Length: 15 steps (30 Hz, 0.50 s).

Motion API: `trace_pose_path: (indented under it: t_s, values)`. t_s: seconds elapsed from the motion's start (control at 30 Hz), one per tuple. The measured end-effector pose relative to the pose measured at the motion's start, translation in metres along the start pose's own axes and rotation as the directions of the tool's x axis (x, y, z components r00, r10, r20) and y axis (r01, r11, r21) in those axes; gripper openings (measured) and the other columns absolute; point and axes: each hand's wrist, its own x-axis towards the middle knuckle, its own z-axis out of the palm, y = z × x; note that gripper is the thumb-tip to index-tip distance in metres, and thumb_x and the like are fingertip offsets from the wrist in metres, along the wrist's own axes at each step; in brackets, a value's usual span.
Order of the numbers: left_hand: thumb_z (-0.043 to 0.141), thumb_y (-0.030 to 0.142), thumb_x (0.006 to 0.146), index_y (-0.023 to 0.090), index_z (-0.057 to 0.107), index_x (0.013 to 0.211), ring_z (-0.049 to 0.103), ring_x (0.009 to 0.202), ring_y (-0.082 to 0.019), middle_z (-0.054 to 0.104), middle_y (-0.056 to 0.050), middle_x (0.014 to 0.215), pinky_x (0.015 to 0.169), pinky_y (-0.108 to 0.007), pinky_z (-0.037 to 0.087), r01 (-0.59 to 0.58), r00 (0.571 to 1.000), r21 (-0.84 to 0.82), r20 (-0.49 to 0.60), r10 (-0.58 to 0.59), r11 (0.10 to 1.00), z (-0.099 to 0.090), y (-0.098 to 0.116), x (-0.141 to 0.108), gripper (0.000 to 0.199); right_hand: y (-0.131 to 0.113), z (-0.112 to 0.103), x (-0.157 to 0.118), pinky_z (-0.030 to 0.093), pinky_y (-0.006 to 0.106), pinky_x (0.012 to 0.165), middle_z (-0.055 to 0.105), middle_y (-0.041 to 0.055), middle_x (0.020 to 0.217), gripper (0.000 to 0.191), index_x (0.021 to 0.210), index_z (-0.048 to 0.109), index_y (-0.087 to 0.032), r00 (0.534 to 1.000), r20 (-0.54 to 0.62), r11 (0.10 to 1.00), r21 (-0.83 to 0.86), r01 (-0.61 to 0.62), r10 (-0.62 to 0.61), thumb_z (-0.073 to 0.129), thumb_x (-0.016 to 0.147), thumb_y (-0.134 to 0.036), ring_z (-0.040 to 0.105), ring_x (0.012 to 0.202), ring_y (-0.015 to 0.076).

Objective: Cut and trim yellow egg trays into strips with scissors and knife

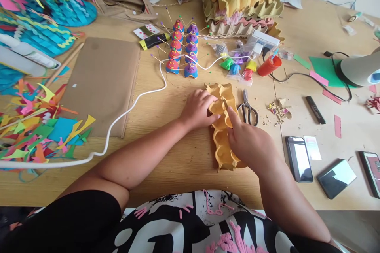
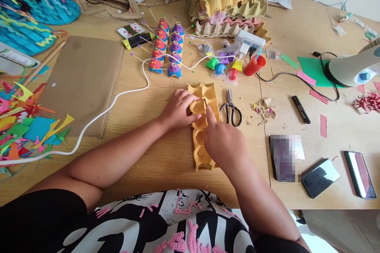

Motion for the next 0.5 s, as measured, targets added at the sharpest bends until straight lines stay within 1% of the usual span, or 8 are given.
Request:
trace_pose_path:
  t_s: [0.1,0.2,0.3,0.37,0.43,0.5]
  values:
    - [0.074,0.048,0.08,0.02,0.066,0.119,0.052,0.116,-0.033,0.066,-0.011,0.118,0.106,-0.049,0.041,-0.012,1.0,-0.013,-0.013,0.011,1.0,0.001,-0.001,-0.001,0.049,0.006,-0.013,0.001,0.039,0.031,0.054,0.079,0.0081,0.087,0.066,0.166,0.025,-0.025,1.0,0.006,1.0,-0.022,0.01,-0.01,0.036,0.101,-0.029,0.072,0.072,0.0231]
    - [0.074,0.047,0.079,0.021,0.065,0.118,0.052,0.116,-0.034,0.066,-0.011,0.118,0.106,-0.05,0.041,-0.013,1.0,-0.037,-0.028,0.012,0.999,0.002,-0.002,-0.002,0.048,0.012,-0.027,0.003,0.038,0.032,0.055,0.078,0.0074,0.085,0.067,0.164,0.031,-0.034,1.0,-0.018,0.998,-0.062,-0.005,0.004,0.037,0.098,-0.024,0.071,0.072,0.0238]
    - [0.073,0.045,0.08,0.021,0.064,0.116,0.052,0.117,-0.034,0.066,-0.011,0.118,0.105,-0.05,0.042,-0.011,0.999,-0.041,-0.04,0.009,0.999,0.003,-0.001,-0.002,0.045,0.012,-0.035,0.008,0.039,0.032,0.056,0.077,0.0088,0.083,0.07,0.164,0.032,-0.031,0.999,-0.03,0.993,-0.12,0.015,-0.019,0.04,0.095,-0.02,0.071,0.074,0.0248]
    - [0.072,0.045,0.08,0.021,0.064,0.116,0.052,0.117,-0.034,0.065,-0.011,0.117,0.105,-0.05,0.042,-0.014,0.999,-0.037,-0.048,0.012,0.999,0.004,-0.001,-0.002,0.044,0.01,-0.039,0.011,0.04,0.033,0.056,0.077,0.0099,0.084,0.072,0.164,0.032,-0.028,0.999,-0.005,0.991,-0.133,0.035,-0.036,0.04,0.093,-0.018,0.071,0.074,0.0254]
    - [0.072,0.044,0.081,0.02,0.065,0.116,0.051,0.117,-0.034,0.065,-0.011,0.116,0.106,-0.05,0.041,-0.019,0.998,-0.033,-0.053,0.017,0.999,0.004,-0.001,-0.002,0.044,0.006,-0.045,0.016,0.04,0.033,0.056,0.077,0.0108,0.086,0.072,0.163,0.035,-0.026,0.998,0.025,0.989,-0.133,0.06,-0.057,0.039,0.092,-0.015,0.072,0.075,0.0256]
    - [0.073,0.044,0.081,0.019,0.065,0.116,0.052,0.115,-0.034,0.065,-0.011,0.115,0.106,-0.05,0.041,-0.028,0.998,-0.028,-0.052,0.027,0.999,0.005,-0.002,-0.002,0.044,0.003,-0.054,0.021,0.042,0.033,0.056,0.076,0.011,0.088,0.069,0.159,0.043,-0.025,0.996,0.05,0.988,-0.13,0.083,-0.077,0.038,0.091,-0.014,0.072,0.076,0.0253]
